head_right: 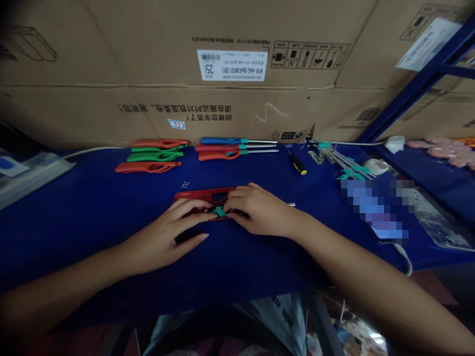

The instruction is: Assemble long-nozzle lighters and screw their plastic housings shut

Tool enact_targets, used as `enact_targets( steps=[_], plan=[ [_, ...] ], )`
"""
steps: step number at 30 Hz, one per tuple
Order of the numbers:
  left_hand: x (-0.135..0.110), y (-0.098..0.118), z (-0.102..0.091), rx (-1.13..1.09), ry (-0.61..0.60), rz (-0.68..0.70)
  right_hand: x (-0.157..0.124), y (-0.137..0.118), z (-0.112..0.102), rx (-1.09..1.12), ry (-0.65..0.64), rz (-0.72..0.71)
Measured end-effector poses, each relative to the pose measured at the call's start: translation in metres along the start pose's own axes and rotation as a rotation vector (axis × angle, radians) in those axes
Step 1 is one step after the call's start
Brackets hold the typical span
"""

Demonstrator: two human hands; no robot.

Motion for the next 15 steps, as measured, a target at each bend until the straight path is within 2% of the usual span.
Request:
enact_targets(
  steps=[4,9,15],
  plan=[
    [0.0,0.0,0.0,0.002,-0.004,0.0,0.002,0.008,-0.006,-0.046,0.08,-0.005],
    [-0.001,0.004,0.002,-0.023,-0.018,0.022,0.0,0.024,-0.008,-0.167,0.049,0.063],
    [0.0,0.01,0.002,-0.031,-0.021,0.062,0.0,0.035,-0.013,-0.16,0.089,0.112]
  ],
)
Point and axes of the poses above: each hand's wrist, its own x-axis towards the middle knuckle, its own z-axis out of the palm, y = z × x, the point moved 10 cm from there along x, towards the middle knuckle, and after that the axes turned 11 degrees about x, right-handed, at the moved point
